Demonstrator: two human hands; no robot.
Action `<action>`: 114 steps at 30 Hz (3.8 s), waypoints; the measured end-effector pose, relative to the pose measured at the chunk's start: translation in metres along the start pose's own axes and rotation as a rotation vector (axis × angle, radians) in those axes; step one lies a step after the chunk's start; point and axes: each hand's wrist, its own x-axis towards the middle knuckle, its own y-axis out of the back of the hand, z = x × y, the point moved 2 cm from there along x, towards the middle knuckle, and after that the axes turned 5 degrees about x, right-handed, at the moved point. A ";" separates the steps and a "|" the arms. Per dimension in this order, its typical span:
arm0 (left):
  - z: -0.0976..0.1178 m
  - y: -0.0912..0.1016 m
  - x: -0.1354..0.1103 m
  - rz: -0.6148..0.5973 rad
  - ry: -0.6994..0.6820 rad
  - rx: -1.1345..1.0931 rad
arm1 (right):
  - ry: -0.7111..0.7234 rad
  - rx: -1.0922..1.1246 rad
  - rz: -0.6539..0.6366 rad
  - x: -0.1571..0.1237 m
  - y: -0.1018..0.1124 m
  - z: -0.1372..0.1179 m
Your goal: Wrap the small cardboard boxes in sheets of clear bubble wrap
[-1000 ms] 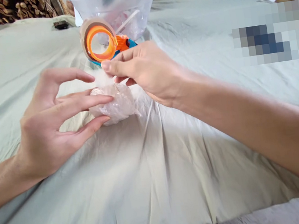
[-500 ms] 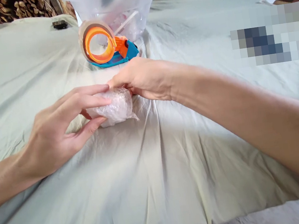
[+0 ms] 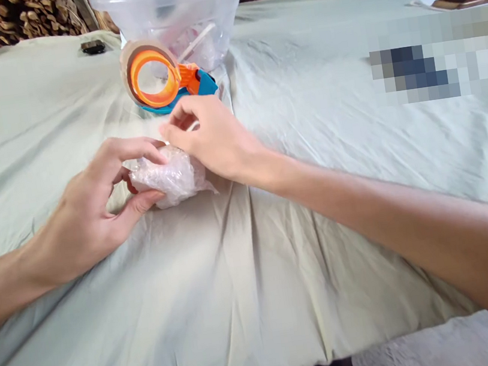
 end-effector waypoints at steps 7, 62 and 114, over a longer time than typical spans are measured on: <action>-0.001 0.004 0.007 -0.033 0.073 -0.063 | 0.490 -0.189 -0.055 -0.016 0.013 -0.004; -0.002 0.004 -0.005 0.102 0.093 0.043 | 0.424 -0.132 -0.282 -0.030 0.008 0.015; -0.012 0.008 0.000 0.185 0.082 0.212 | 0.745 -0.117 0.041 -0.032 0.004 0.003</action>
